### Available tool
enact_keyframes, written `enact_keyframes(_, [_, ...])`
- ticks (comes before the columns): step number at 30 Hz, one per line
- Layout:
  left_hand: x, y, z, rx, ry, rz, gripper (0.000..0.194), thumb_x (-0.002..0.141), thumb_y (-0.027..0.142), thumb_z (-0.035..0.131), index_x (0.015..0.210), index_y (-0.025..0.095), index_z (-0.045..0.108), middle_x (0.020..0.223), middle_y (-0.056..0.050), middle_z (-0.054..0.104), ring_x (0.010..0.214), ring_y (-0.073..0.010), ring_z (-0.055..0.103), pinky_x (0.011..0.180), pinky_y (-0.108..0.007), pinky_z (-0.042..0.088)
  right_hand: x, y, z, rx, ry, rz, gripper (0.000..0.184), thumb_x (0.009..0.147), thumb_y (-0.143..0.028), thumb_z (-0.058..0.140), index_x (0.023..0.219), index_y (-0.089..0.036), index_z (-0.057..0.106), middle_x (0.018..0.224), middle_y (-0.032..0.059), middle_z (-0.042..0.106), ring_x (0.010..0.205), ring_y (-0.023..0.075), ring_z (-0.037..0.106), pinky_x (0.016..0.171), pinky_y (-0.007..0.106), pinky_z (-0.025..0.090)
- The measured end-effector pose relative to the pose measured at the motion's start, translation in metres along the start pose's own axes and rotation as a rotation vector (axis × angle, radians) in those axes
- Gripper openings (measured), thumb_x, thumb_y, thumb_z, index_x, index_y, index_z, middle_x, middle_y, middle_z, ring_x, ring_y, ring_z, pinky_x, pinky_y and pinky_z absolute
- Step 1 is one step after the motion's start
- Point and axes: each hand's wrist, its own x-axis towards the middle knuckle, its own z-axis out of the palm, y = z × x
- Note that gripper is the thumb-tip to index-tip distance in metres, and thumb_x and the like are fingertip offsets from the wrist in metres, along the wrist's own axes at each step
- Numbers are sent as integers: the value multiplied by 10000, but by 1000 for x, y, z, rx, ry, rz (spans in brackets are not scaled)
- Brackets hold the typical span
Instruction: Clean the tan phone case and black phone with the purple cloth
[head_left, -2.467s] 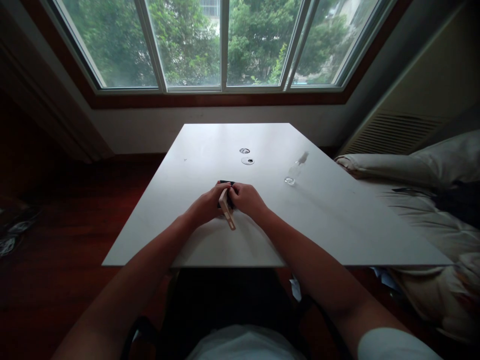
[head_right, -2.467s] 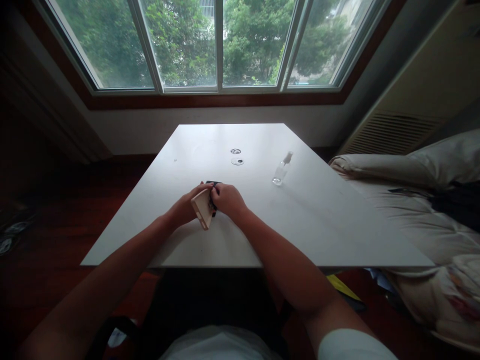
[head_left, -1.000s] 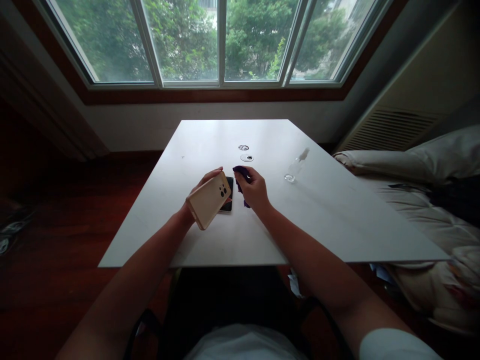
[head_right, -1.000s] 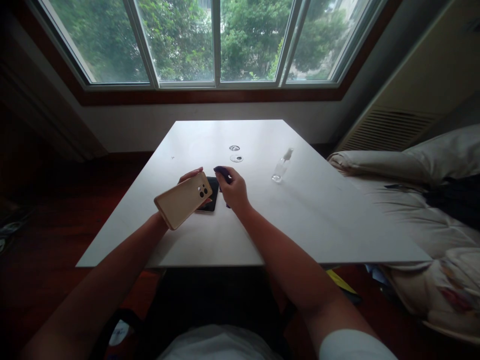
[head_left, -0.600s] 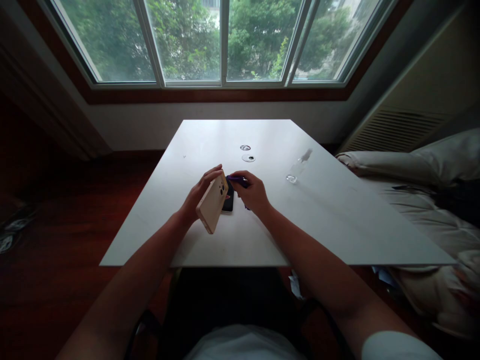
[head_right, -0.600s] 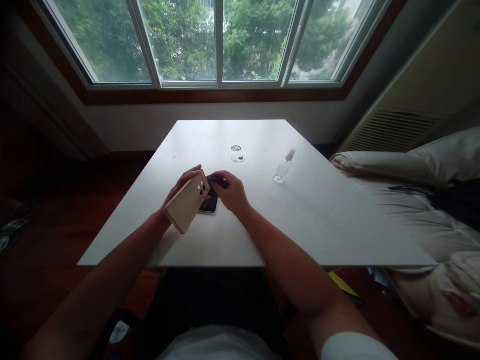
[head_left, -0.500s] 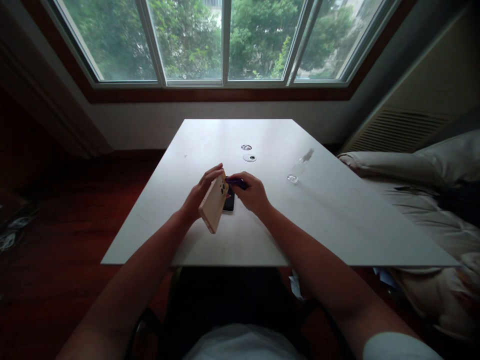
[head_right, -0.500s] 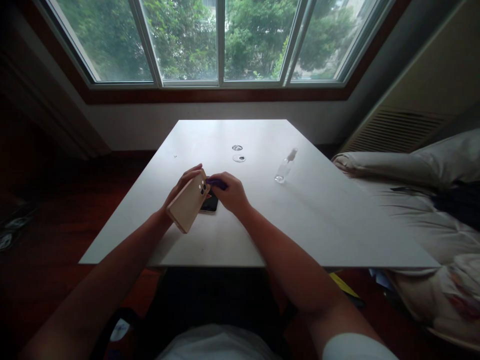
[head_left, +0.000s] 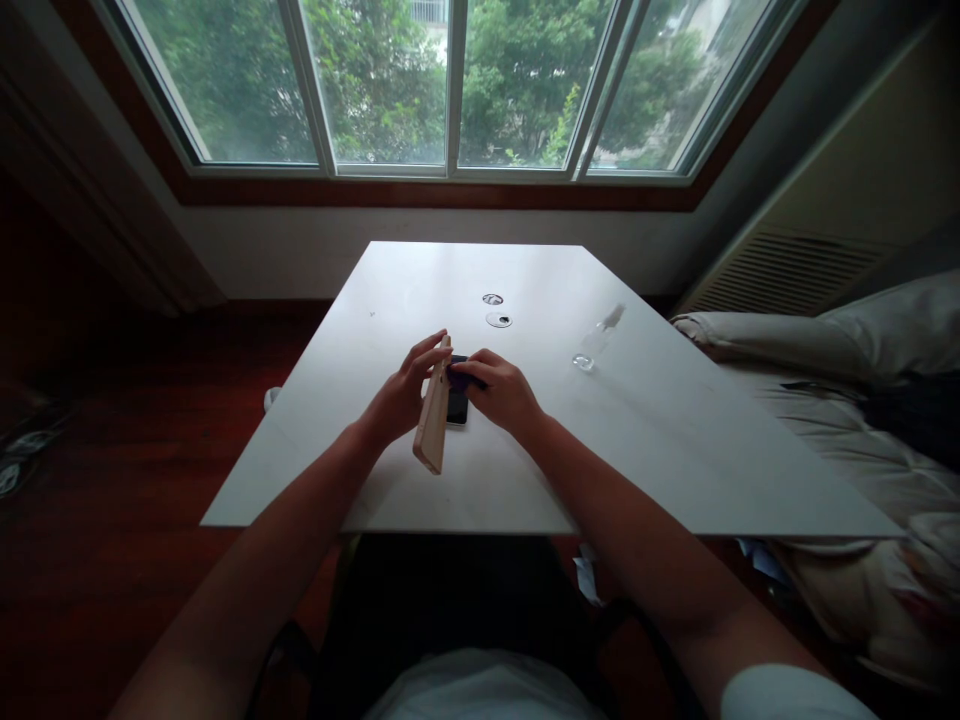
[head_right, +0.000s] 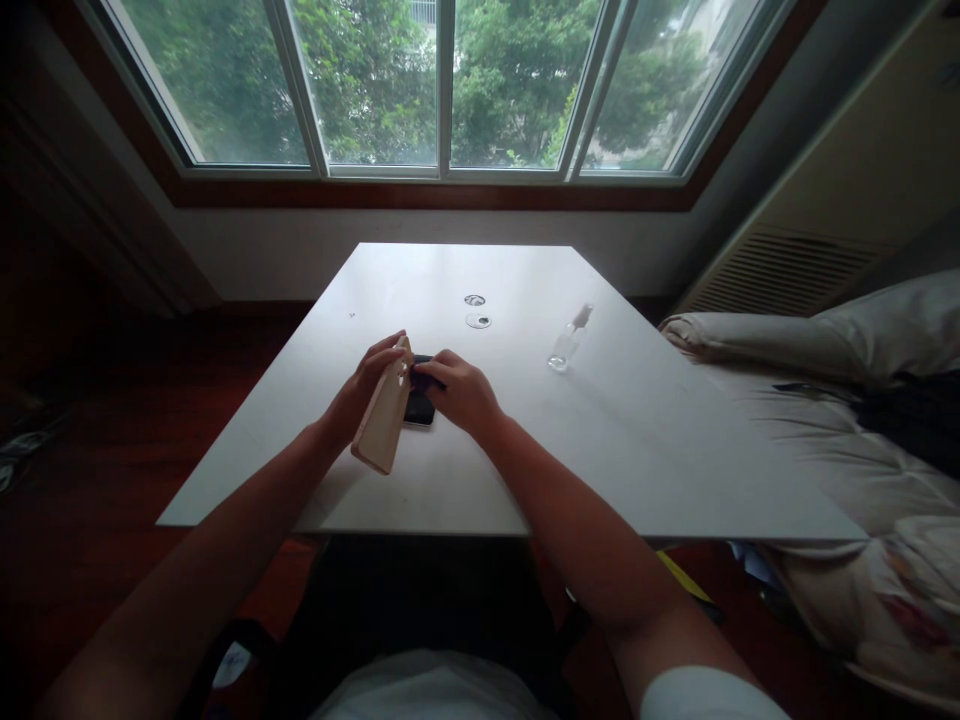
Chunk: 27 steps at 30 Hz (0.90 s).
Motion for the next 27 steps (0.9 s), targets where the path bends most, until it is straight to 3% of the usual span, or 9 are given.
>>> enact_keyframes(13, [-2, -3, -4, 52, -39, 33, 696, 955, 102, 599, 1554, 337, 331, 1624, -148, 369, 1459, -295, 470, 1091, -446, 543, 2, 4, 7, 87, 81, -161, 367, 836, -68, 601, 1121, -235, 761, 1036, 53, 695, 875, 170, 674, 807, 286, 542])
enact_keyframes(21, [-4, -6, -4, -13, -6, -30, 669, 961, 119, 584, 1549, 333, 347, 1606, -148, 390, 1457, -296, 466, 1116, -464, 510, 2, -2, 3, 124, 29, -81, 377, 848, -100, 589, 1168, -230, 740, 1038, 57, 719, 883, 191, 670, 814, 313, 532])
enact_keyframes(27, [-3, -5, -5, -30, 8, -61, 660, 962, 170, 610, 1546, 343, 356, 1583, -146, 407, 1471, -327, 438, 1143, -550, 485, 4, -8, 3, 279, 5, 25, 237, 940, -298, 614, 1118, -206, 739, 1020, 67, 739, 904, 207, 684, 825, 334, 534])
